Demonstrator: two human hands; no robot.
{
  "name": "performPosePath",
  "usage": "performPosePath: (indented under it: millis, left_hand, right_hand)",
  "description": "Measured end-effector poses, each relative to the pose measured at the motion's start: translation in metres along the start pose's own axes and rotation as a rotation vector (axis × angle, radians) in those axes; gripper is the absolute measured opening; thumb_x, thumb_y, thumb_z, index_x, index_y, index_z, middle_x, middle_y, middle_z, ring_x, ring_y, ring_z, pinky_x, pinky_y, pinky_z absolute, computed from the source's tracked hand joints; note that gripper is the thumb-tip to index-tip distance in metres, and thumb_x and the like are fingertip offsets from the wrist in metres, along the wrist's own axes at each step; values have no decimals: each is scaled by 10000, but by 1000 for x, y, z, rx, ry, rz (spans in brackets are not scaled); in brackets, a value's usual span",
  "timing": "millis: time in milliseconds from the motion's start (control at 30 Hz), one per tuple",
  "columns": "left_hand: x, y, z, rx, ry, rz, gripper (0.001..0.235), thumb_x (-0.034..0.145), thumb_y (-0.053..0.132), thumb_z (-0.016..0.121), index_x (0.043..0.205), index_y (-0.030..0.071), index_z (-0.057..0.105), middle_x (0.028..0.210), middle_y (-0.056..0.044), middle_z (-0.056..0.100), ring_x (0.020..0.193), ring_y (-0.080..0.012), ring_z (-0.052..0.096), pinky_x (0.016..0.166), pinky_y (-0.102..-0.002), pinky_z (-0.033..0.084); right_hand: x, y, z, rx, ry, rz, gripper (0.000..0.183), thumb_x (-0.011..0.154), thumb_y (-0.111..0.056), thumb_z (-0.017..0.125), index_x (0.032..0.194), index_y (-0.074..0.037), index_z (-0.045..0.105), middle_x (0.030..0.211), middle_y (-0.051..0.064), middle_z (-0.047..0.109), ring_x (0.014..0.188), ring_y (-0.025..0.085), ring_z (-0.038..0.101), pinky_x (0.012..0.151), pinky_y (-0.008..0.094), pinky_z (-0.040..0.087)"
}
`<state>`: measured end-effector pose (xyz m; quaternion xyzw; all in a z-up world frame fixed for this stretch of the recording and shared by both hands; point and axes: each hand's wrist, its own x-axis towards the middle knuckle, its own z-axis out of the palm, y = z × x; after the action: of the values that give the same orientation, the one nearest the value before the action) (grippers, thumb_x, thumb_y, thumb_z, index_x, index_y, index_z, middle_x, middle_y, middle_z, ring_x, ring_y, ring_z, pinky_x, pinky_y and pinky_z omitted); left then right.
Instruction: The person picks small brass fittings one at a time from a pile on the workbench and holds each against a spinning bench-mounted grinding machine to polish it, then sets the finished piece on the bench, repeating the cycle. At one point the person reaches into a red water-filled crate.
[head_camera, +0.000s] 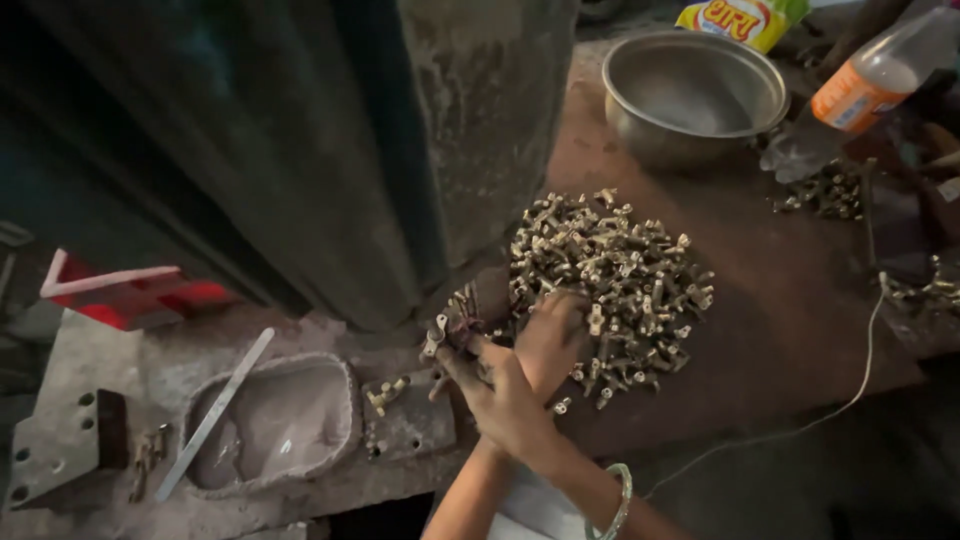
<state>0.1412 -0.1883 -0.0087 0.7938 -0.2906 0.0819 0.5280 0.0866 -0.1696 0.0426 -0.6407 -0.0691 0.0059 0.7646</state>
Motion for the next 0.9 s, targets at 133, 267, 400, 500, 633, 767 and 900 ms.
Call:
performPosePath:
  millis: [133,267,400,500,633,767,900]
  left_hand:
    - [-120,-31,2,-980,62,-509,359,903,137,625,1258,92,626,1142,-58,689,1073,-224,646,915,-344,531]
    - [-159,43,-86,-1159,111,-1011,313,964,147,684,1252,25,688,1068,-15,712,899,-110,672,808,-315,541]
    - [-156,93,-136,-758,290,-671,379,869,105,758,1235,18,712,1096,-63,783,950,-161,743,843,-308,595]
    - [-144,118,-159,237,500,115,425,877,32,784,1286,91,687,1180,-75,722,1023,-237,733,912,-299,583]
    - [-172,33,-148,667,111,220,814,504,238,776,1285,56,635,1204,-159,657,1082,-363,680,899,-418,555]
    - [-161,55,-152,614,163,-87,502,785,-11,678,1280,78,684,1180,-134,669,1054,-295,680,838,-365,579]
    - [-150,7,-149,864,60,-348,311,814,42,666,1125,53,680,949,-75,655,953,-261,662,785,-351,573]
  right_hand:
    - [4,11,-19,-183,64,165,272,1029,-214,654,1148,22,717,928,74,789,768,123,732,692,287,580]
    - [34,-32,-32,-248,-277,68,248,922,-171,775,1105,-18,706,897,26,751,756,87,679,675,276,569]
    - [62,-46,-23,-450,-370,114,277,835,-179,828,1069,-67,731,802,-4,717,629,64,578,533,293,484]
    - [94,32,-57,-543,-477,-61,241,886,-209,891,912,-12,755,779,-5,745,733,35,606,591,283,533]
    - [82,4,-36,-610,-472,8,277,895,-222,871,856,14,732,685,-7,681,663,67,581,536,312,487]
    - [69,-47,-16,-421,-532,-149,258,927,-178,779,987,36,648,732,55,620,649,142,537,537,344,464]
    - [74,-47,-18,-320,-550,278,192,933,-222,732,926,-45,660,535,11,574,411,84,487,370,272,390]
